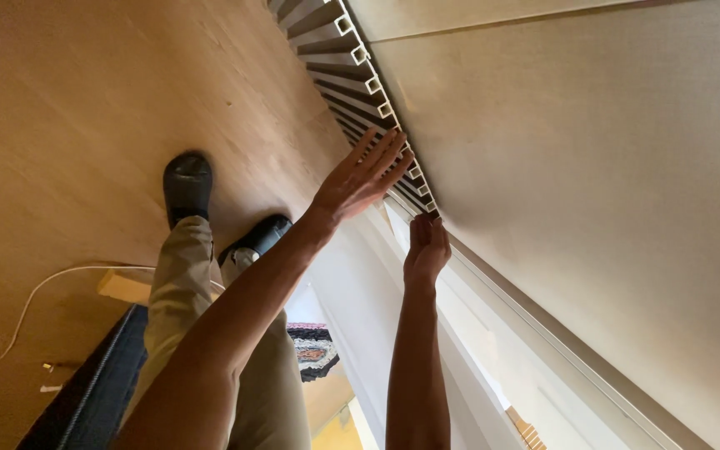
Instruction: The recorder is fitting and attaching decorative slatted wall panels to a wall.
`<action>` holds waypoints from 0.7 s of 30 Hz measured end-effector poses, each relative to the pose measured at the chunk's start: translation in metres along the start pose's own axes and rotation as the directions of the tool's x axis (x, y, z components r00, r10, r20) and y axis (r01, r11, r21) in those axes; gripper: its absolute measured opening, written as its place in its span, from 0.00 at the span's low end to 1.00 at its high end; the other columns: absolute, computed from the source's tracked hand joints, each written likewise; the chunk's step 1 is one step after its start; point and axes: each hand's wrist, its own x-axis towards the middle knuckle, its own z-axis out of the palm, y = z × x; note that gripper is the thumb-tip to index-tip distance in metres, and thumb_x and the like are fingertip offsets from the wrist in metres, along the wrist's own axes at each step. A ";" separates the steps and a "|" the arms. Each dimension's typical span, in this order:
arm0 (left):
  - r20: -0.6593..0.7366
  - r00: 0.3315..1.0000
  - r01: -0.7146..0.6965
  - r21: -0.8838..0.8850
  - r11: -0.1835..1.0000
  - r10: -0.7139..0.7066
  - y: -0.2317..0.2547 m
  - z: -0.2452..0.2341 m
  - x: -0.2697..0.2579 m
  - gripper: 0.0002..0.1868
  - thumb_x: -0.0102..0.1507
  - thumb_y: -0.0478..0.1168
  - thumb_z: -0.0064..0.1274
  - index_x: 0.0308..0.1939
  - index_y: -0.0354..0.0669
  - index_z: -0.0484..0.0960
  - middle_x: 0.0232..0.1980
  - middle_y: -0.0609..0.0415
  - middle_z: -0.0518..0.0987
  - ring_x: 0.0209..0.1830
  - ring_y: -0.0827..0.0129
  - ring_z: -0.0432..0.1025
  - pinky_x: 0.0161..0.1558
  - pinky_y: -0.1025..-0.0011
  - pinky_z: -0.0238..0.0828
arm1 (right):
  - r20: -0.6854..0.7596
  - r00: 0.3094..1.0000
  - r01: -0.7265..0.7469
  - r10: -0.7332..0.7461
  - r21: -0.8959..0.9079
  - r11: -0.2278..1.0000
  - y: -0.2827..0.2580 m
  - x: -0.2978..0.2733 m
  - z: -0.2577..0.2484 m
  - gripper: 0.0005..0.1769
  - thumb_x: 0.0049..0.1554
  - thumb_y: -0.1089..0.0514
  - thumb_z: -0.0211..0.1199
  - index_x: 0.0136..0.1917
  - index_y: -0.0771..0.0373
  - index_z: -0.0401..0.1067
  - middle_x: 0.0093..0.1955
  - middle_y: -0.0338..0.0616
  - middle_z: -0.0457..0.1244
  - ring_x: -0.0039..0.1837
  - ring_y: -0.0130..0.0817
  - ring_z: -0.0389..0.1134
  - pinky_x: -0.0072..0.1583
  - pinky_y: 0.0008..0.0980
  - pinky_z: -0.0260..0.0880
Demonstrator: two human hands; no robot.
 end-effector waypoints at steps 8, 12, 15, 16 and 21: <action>-0.018 1.000 0.002 -0.006 1.000 -0.003 -0.002 0.002 -0.004 0.33 0.68 0.45 0.53 0.77 0.49 0.65 0.81 0.44 0.59 0.81 0.55 0.53 0.79 0.49 0.43 | -0.049 0.999 0.000 0.002 0.036 0.999 0.013 -0.001 -0.001 0.22 0.63 0.57 0.57 0.64 0.76 0.66 0.60 0.59 0.65 0.65 0.46 0.68 0.67 0.41 0.69; -0.051 0.999 -0.005 -0.003 1.000 0.005 -0.003 -0.004 -0.014 0.30 0.70 0.44 0.50 0.76 0.48 0.66 0.81 0.44 0.59 0.82 0.57 0.53 0.80 0.50 0.43 | -0.121 0.992 -0.033 0.040 0.056 0.998 0.018 -0.006 -0.002 0.25 0.64 0.55 0.59 0.66 0.78 0.64 0.60 0.61 0.64 0.64 0.48 0.66 0.69 0.44 0.71; 0.053 0.998 -0.032 -0.153 0.988 0.040 -0.003 -0.020 -0.033 0.32 0.68 0.46 0.50 0.75 0.42 0.67 0.80 0.40 0.59 0.80 0.51 0.54 0.78 0.48 0.44 | -0.133 0.988 -0.063 0.073 0.083 0.995 0.029 -0.012 -0.016 0.26 0.62 0.55 0.58 0.68 0.72 0.61 0.61 0.54 0.64 0.66 0.44 0.67 0.70 0.43 0.69; 0.046 0.998 -0.028 -0.146 0.989 0.035 0.002 -0.019 -0.046 0.32 0.68 0.46 0.50 0.75 0.42 0.67 0.80 0.40 0.59 0.80 0.51 0.54 0.78 0.48 0.44 | -0.122 0.990 -0.058 0.068 0.084 0.995 0.032 -0.018 -0.015 0.26 0.62 0.55 0.58 0.68 0.72 0.61 0.61 0.54 0.64 0.66 0.44 0.67 0.70 0.43 0.69; 0.254 0.962 0.133 -0.112 0.985 -0.101 -0.002 -0.085 -0.101 0.39 0.57 0.35 0.56 0.74 0.43 0.66 0.79 0.43 0.61 0.80 0.59 0.54 0.79 0.53 0.42 | -0.066 0.981 -0.181 0.185 0.058 0.982 0.045 -0.061 -0.005 0.26 0.62 0.57 0.59 0.68 0.74 0.63 0.62 0.54 0.64 0.65 0.43 0.67 0.70 0.44 0.69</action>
